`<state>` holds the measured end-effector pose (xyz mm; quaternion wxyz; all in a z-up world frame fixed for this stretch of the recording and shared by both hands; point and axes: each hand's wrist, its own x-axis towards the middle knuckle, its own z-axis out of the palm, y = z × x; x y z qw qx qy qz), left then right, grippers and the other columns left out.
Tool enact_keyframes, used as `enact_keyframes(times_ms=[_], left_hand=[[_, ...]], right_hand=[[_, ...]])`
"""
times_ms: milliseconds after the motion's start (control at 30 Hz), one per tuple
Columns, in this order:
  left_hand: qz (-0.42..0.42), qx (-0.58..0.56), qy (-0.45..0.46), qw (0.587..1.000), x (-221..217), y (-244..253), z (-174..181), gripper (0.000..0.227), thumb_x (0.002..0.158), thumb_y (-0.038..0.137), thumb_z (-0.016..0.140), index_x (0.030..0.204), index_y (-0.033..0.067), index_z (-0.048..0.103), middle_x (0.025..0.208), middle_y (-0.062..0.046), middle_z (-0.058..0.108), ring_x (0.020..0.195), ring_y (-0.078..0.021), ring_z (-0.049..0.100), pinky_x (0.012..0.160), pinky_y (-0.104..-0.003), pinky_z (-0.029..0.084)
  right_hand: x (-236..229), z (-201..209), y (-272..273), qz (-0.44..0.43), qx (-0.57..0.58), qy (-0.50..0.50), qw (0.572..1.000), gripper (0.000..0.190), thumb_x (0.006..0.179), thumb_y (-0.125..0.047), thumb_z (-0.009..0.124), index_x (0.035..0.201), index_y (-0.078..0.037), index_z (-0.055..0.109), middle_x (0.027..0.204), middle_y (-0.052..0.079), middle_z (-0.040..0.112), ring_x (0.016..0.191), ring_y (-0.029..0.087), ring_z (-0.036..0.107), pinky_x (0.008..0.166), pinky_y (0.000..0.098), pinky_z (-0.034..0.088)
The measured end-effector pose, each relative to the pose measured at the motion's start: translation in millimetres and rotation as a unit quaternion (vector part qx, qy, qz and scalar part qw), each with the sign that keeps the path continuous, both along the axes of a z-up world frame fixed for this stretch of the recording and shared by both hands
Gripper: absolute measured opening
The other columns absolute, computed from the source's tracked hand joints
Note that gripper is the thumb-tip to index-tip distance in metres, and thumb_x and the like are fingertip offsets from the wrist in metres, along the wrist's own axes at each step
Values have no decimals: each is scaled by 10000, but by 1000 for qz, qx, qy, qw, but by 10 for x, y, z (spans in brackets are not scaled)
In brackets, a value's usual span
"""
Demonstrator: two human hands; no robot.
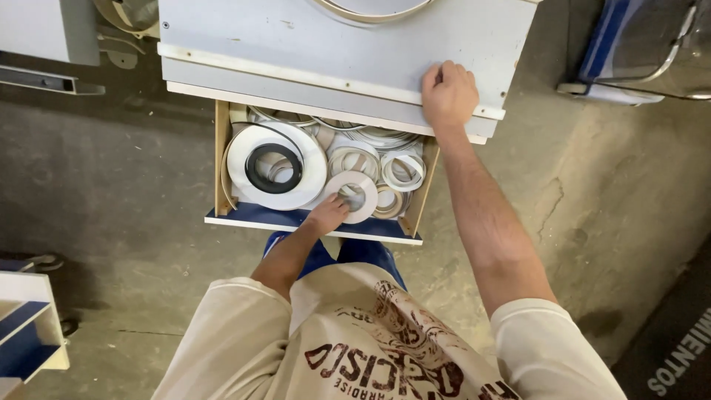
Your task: The person organizes various wooden boards and panels in a workshop, then searches through a drawer to select and mount a roll of edge banding onto a machine.
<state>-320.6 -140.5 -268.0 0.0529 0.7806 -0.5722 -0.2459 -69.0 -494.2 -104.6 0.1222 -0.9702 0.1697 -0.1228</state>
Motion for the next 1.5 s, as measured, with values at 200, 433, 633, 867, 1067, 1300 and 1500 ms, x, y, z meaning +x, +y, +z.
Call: enact_keyframes(times_ms=[200,433,633,867,1067,1300,1500], left_hand=[[-58,38,-4,998,-48,-51,-90,204,970,162,591,1087,155,758,1116,-57,658,1064,-301,606,1117,-493,363],[-4,75,40,996,155,-226,56,347,959,186,544,1267,124,691,1249,-74,690,1180,-326,608,1099,-493,386],[150,-197,55,967,2070,-827,1459,114,867,173,690,942,93,721,980,-111,688,958,-345,665,874,-492,521],[249,-149,-178,940,4982,-1942,2072,484,873,283,812,1286,79,662,1275,-119,612,1250,-343,563,1036,-501,449],[212,-85,-165,959,5814,-2570,971,632,814,376,847,1295,13,659,1230,-170,660,1280,-356,554,1170,-559,257],[235,-96,-71,965,4728,-2171,2681,637,932,641,635,932,22,782,874,-198,729,883,-420,737,783,-580,564],[145,100,-22,984,4643,-1648,1894,322,1021,367,536,1146,128,712,1001,-76,695,938,-335,726,783,-521,584]], right_hand=[[-37,67,-5,-6,9,16,1000,296,951,-273,578,695,-135,523,655,20,574,632,264,536,449,458,371],[141,456,26,17,84,140,986,343,993,-284,496,728,-72,545,700,104,614,671,354,580,521,528,431],[141,337,-73,97,-8,124,988,347,975,-391,522,757,-143,630,677,92,643,690,330,707,621,450,573],[108,152,-96,98,-52,18,994,304,904,-412,585,685,-201,587,605,33,568,613,266,660,534,366,540],[114,208,-90,98,-39,15,994,262,894,-384,594,691,-219,596,603,-5,565,594,233,650,528,331,526],[139,160,-121,109,-51,-4,993,287,888,-397,595,681,-198,586,593,6,558,571,239,645,507,340,516],[114,229,-111,105,-70,4,992,276,897,-397,591,692,-213,605,600,-1,568,581,222,647,526,318,527]])
